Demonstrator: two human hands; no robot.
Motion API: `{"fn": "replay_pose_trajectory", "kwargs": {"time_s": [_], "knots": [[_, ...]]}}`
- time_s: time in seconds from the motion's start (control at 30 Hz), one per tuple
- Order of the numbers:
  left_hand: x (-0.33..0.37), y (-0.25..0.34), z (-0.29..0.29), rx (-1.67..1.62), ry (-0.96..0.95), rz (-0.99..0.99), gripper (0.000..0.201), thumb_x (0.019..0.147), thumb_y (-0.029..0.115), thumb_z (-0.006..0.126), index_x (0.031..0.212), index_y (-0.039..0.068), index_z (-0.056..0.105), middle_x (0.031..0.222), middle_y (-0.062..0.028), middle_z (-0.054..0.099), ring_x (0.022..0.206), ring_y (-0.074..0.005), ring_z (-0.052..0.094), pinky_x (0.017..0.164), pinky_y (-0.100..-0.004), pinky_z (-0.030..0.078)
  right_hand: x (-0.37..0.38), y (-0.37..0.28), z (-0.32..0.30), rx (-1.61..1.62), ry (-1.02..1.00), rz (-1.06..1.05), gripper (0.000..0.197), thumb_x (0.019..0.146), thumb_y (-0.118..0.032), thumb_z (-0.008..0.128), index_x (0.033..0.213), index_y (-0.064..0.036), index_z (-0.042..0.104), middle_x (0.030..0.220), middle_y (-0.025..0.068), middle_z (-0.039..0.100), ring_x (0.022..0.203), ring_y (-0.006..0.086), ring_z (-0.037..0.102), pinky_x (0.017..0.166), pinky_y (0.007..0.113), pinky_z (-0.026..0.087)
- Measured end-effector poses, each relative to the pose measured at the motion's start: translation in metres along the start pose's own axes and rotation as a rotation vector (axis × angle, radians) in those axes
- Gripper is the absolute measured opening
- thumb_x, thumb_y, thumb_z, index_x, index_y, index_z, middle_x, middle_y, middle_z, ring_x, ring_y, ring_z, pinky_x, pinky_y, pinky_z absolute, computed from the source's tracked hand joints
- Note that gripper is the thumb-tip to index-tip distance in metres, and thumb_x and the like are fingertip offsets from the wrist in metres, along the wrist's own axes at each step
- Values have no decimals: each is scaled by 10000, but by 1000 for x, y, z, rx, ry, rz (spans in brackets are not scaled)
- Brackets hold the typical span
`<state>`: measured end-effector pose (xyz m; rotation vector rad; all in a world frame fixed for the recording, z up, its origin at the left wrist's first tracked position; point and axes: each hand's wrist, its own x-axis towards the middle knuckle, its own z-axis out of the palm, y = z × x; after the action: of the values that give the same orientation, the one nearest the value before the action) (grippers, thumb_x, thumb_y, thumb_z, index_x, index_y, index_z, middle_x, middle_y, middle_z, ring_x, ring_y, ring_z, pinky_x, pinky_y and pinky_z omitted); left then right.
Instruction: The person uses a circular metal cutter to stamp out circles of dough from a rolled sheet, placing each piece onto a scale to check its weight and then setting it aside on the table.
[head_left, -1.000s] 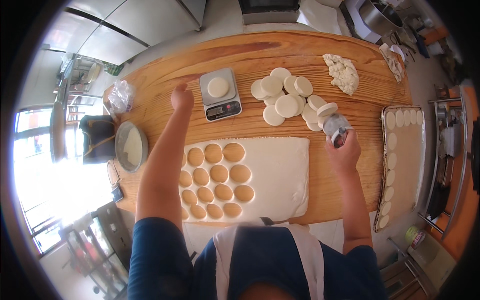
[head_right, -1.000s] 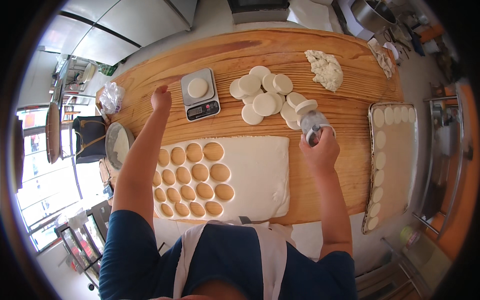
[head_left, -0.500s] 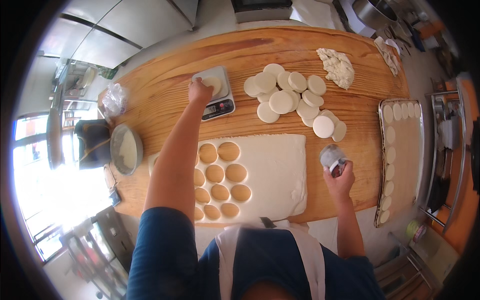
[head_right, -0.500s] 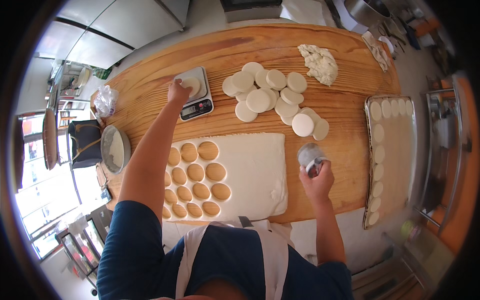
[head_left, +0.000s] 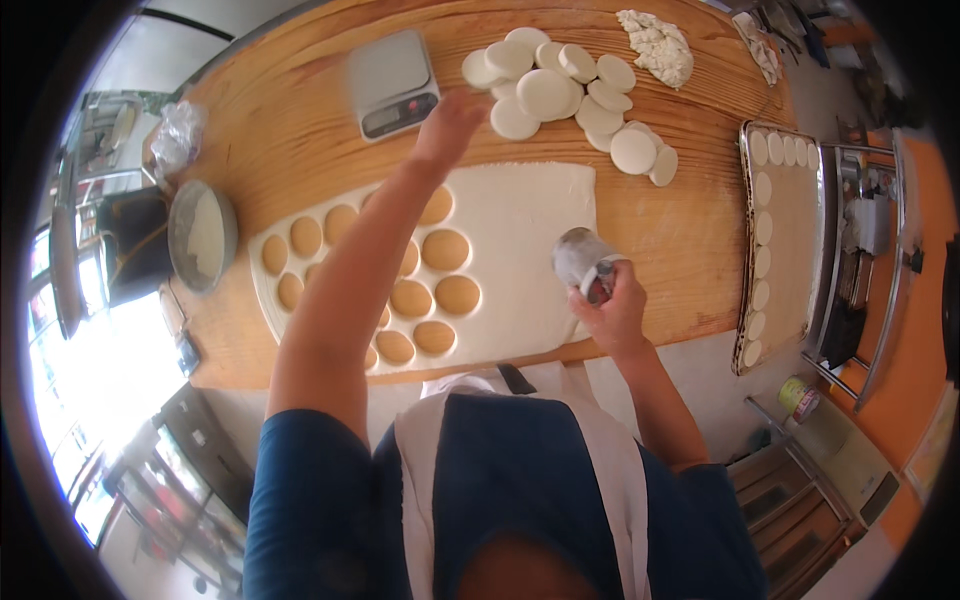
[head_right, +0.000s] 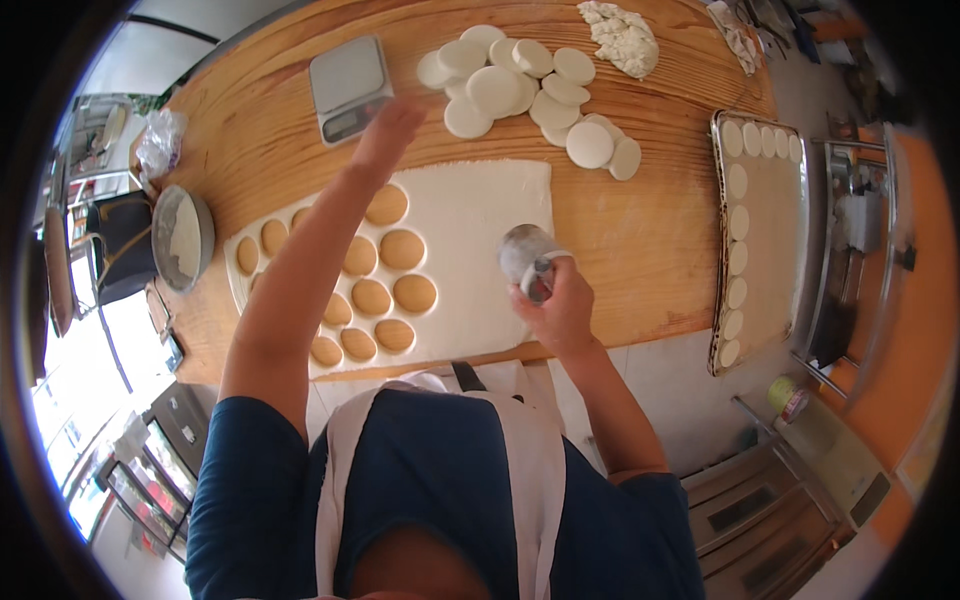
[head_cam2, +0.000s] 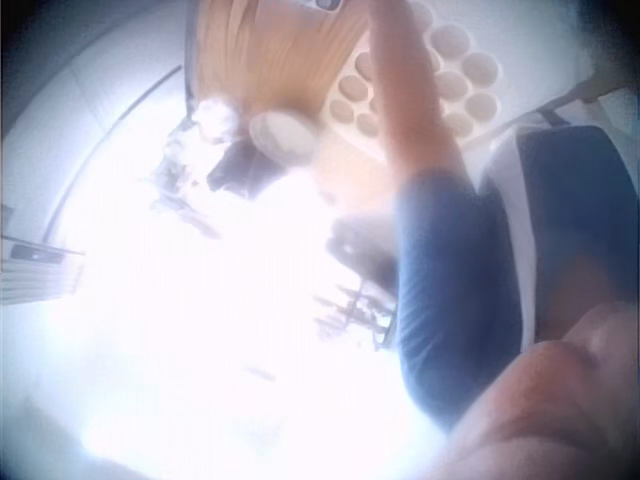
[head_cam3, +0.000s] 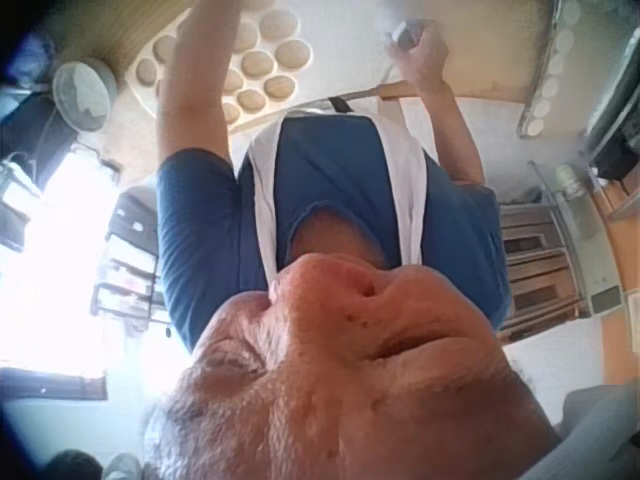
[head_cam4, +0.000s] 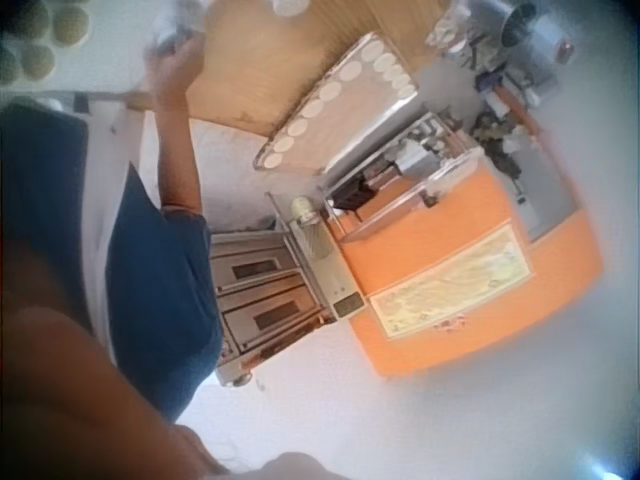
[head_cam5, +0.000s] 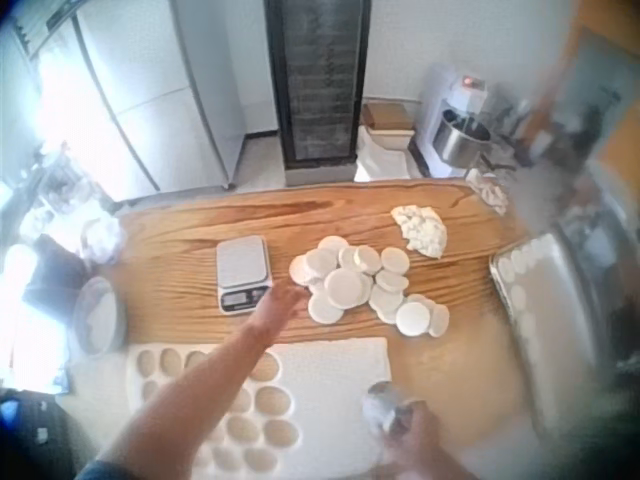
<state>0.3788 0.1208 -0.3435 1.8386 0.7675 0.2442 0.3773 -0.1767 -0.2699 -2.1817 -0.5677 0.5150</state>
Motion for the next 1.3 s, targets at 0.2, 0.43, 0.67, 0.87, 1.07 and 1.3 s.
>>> {"fn": "replay_pose_trajectory", "kwargs": {"time_s": [0.2,0.43,0.67,0.87,1.07,1.3], "knots": [[-179,-105,-107,675,440,-83,470,737,217,575,1154,67,421,1228,-178,371,1118,-349,353,922,-404,312,-47,-32,48,-201,-408,-126,343,619,-203,648,836,-25,450,686,103,537,620,271,543,563,364,439],[-349,-258,-264,423,739,-1444,825,740,574,456,1226,-61,253,1212,-246,334,1098,-332,367,859,-425,378,-84,-39,99,-347,-362,-227,387,611,-211,658,860,-17,433,725,111,557,644,290,555,577,377,448],[-342,-259,-245,-156,1008,-1356,1187,527,649,641,1333,101,-36,1312,-244,76,1154,-355,240,909,-448,331,-92,-52,124,-504,-360,-124,402,598,-209,661,874,-16,442,702,155,572,630,316,567,575,391,458],[-338,-218,-246,-79,848,-1442,1262,492,665,652,1322,59,-80,1292,-266,67,1126,-336,277,896,-399,351,-94,-49,135,-622,-299,-155,385,594,-218,656,847,-29,437,682,144,572,614,308,570,561,390,462],[-335,-220,-245,-60,813,-1429,1282,482,695,632,1315,25,-75,1287,-288,77,1122,-324,288,895,-373,352,-69,-29,121,-705,-668,-484,342,627,-266,616,818,-49,433,671,132,571,606,292,572,538,393,459],[-342,-240,-252,-43,731,-1379,1294,499,683,633,1289,-43,-90,1318,-243,112,1154,-320,251,937,-345,303,-73,-32,103,-607,-650,-487,350,637,-276,624,823,-41,443,683,128,570,607,288,569,534,364,454]]}}
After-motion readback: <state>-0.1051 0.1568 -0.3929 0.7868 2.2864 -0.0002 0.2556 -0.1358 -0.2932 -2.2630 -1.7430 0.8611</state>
